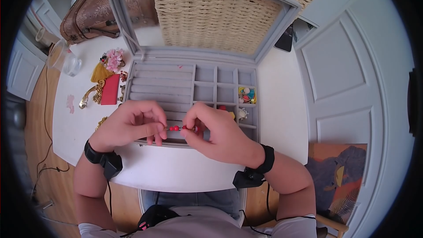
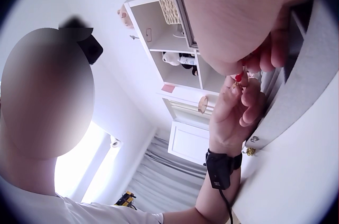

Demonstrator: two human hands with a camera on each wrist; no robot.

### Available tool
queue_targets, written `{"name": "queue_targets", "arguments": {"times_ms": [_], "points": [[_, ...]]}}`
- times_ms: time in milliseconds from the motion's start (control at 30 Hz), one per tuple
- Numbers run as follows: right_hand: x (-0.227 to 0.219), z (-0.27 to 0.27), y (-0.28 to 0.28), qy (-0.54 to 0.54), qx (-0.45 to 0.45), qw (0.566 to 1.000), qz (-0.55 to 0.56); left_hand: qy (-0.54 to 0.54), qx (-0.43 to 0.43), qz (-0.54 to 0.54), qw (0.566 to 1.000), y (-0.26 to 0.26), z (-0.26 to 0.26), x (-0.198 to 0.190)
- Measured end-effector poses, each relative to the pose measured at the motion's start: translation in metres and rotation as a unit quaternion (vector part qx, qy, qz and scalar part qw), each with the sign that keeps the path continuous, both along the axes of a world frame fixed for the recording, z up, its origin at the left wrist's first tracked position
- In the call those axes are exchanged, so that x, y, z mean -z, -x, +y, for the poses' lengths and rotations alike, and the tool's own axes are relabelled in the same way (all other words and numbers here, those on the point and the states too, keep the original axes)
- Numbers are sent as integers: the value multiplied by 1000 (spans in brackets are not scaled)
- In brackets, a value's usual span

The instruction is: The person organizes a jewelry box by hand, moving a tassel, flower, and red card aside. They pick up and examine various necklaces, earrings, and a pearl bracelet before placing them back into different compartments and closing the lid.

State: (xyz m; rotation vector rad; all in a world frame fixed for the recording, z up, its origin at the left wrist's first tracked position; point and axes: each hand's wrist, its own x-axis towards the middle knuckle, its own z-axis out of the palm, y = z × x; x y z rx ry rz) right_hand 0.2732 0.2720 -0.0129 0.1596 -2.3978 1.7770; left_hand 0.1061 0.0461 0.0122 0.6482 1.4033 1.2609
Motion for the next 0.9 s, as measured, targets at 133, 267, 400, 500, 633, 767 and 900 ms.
{"name": "queue_targets", "arguments": {"times_ms": [133, 267, 400, 500, 633, 767, 900], "points": [[2, -1, 1, -13, -36, 999, -31, -30, -10, 19, 999, 0, -1, 4], [-2, -2, 2, 10, -48, 999, -17, -68, -4, 50, 996, -7, -1, 8], [-5, -4, 3, 18, -68, 997, -9, -110, -12, 94, 989, -16, 3, 5], [-5, -2, 1, 26, -76, 997, -20, -111, -5, 156, 982, -19, 5, 8], [-7, -1, 1, 13, -70, 996, -56, -114, -2, 198, 973, -21, 7, 14], [-2, -3, 2, 79, -74, 992, -56, -107, -19, 280, 954, -27, 10, 6], [-3, -1, 3, 76, -77, 992, -58, -153, -30, 362, 919, -33, 11, 11]]}}
